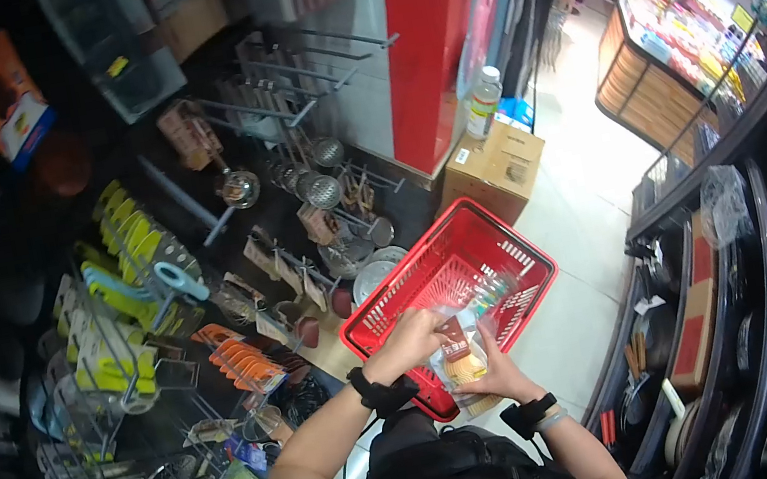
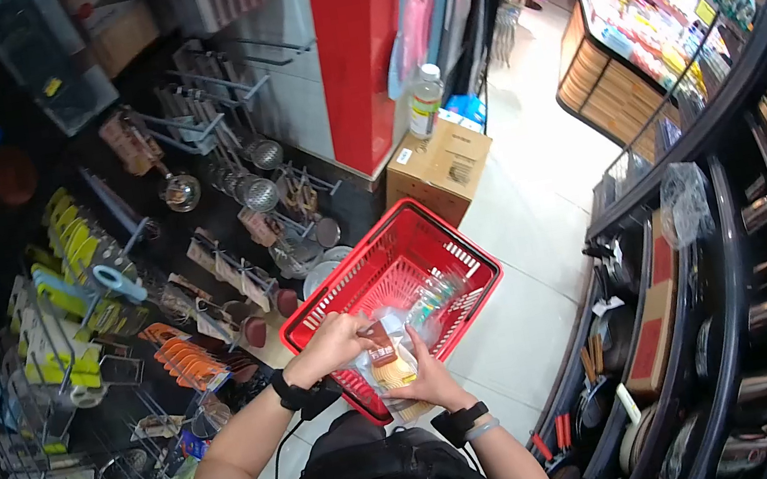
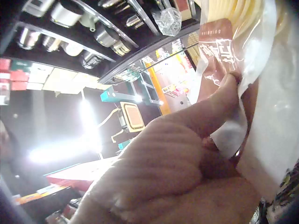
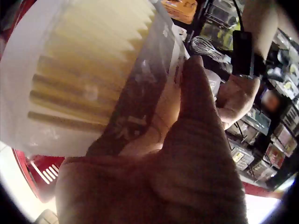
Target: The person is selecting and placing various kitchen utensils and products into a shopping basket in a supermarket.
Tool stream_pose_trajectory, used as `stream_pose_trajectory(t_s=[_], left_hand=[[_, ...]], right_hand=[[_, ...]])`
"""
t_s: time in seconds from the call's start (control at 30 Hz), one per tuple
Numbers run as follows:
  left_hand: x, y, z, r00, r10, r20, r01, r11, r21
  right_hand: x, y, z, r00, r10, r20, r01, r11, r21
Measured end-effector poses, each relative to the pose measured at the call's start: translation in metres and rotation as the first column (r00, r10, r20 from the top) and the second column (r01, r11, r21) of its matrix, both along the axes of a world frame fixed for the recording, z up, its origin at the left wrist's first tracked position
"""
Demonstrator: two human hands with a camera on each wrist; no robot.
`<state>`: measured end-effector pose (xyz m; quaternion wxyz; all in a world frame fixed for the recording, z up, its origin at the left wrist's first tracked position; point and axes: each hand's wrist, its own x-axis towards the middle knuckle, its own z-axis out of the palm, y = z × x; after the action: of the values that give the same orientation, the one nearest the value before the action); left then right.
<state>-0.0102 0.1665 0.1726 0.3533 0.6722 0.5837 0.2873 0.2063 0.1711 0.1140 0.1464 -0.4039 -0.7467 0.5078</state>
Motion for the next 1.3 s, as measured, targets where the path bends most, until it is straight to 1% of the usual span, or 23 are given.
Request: stream_pose_trajectory(t_s=[0.07, 0.1, 0.17, 0.2, 0.23, 0.27, 0.3, 0.37, 0.4, 0.5, 0.57, 0.63, 0.7, 0.77, 0.83, 0.9, 0.97, 1.03, 1.07, 1.1, 1.17, 1.2, 1.3], left_hand=[[-0.002, 0.005, 0.003, 0.999, -0.026, 0.044, 0.027, 0.999, -0.016], [-0.001, 0.009, 0.006, 0.993, -0.067, 0.096, 0.071, 0.996, -0.044], [0.004, 0.016, 0.01, 0.99, -0.108, 0.095, 0.117, 0.988, -0.097], [0.01, 0.017, 0.025, 0.933, -0.049, 0.358, 0.157, 0.947, -0.281], [0.015, 0.017, 0.034, 0.813, 0.063, 0.578, 0.241, 0.868, -0.434], [0.016, 0.021, 0.031, 0.7, 0.102, 0.707, 0.337, 0.825, -0.453], [0.017, 0.024, 0.034, 0.706, 0.099, 0.702, 0.333, 0.828, -0.452], [0.023, 0.03, 0.042, 0.547, 0.155, 0.823, 0.483, 0.744, -0.462], [0.026, 0.03, 0.05, 0.505, 0.156, 0.849, 0.548, 0.702, -0.455], [0.041, 0.032, 0.053, 0.437, 0.154, 0.886, 0.578, 0.707, -0.408], [0.051, 0.033, 0.052, 0.405, 0.184, 0.896, 0.583, 0.703, -0.408], [0.057, 0.035, 0.054, 0.369, 0.27, 0.889, 0.557, 0.701, -0.444], [0.063, 0.032, 0.05, 0.347, 0.317, 0.883, 0.521, 0.717, -0.463], [0.062, 0.031, 0.029, 0.222, 0.391, 0.893, 0.461, 0.765, -0.45], [0.072, 0.027, 0.012, 0.067, 0.443, 0.894, 0.464, 0.78, -0.421], [0.079, 0.024, 0.011, -0.093, 0.582, 0.808, 0.372, 0.773, -0.514], [0.078, 0.008, 0.028, -0.072, 0.587, 0.806, 0.368, 0.767, -0.526], [0.084, -0.006, 0.036, -0.08, 0.454, 0.887, 0.181, 0.882, -0.435], [0.084, -0.018, 0.04, 0.006, 0.354, 0.935, 0.127, 0.927, -0.352], [0.089, -0.031, 0.043, 0.009, 0.352, 0.936, 0.114, 0.93, -0.35], [0.1, -0.062, 0.047, 0.439, 0.283, 0.853, -0.18, 0.958, -0.225], [0.105, -0.078, 0.046, 0.569, 0.238, 0.788, -0.219, 0.967, -0.134], [0.121, -0.129, 0.039, 0.625, 0.314, 0.715, -0.306, 0.941, -0.146]], right_hand=[[0.006, 0.006, 0.0, 0.997, 0.069, -0.03, -0.074, 0.973, -0.217], [0.009, 0.008, -0.002, 0.997, 0.076, -0.032, -0.081, 0.975, -0.205], [0.019, 0.007, -0.009, 0.955, 0.024, -0.296, -0.06, 0.991, -0.116], [0.025, 0.009, -0.005, 0.954, 0.028, -0.299, -0.065, 0.991, -0.113], [0.033, 0.013, 0.003, 0.953, 0.061, -0.295, -0.153, 0.941, -0.302], [0.038, 0.017, 0.01, 0.95, 0.094, -0.299, -0.234, 0.847, -0.477], [0.042, 0.019, 0.016, 0.947, 0.097, -0.306, -0.239, 0.849, -0.47], [0.052, 0.02, 0.028, 0.897, 0.117, -0.426, -0.363, 0.745, -0.56], [0.053, 0.014, 0.036, 0.852, 0.034, -0.523, -0.368, 0.75, -0.549], [0.057, 0.003, 0.036, 0.738, -0.109, -0.666, -0.414, 0.706, -0.575], [0.067, -0.001, 0.025, 0.748, -0.108, -0.655, -0.411, 0.7, -0.585], [0.067, -0.006, 0.031, 0.689, -0.253, -0.679, -0.431, 0.61, -0.665], [0.068, -0.009, 0.03, 0.651, -0.274, -0.708, -0.426, 0.639, -0.64], [0.07, -0.012, 0.014, 0.637, -0.389, -0.665, -0.331, 0.642, -0.692], [0.07, -0.015, 0.01, 0.6, -0.431, -0.674, -0.346, 0.62, -0.705], [0.067, -0.015, 0.003, 0.494, -0.559, -0.666, -0.41, 0.526, -0.745], [0.067, -0.018, -0.01, 0.48, -0.575, -0.663, -0.405, 0.525, -0.749], [0.065, -0.02, -0.013, 0.436, -0.605, -0.666, -0.444, 0.5, -0.744], [0.064, -0.023, -0.016, 0.418, -0.636, -0.649, -0.418, 0.5, -0.759], [0.062, -0.025, -0.013, 0.42, -0.629, -0.654, -0.429, 0.497, -0.754], [0.056, -0.029, -0.007, 0.391, -0.643, -0.659, -0.405, 0.523, -0.75], [0.054, -0.031, -0.01, 0.392, -0.636, -0.665, -0.418, 0.521, -0.744], [0.047, -0.037, -0.016, 0.46, -0.631, -0.625, -0.389, 0.49, -0.78]])
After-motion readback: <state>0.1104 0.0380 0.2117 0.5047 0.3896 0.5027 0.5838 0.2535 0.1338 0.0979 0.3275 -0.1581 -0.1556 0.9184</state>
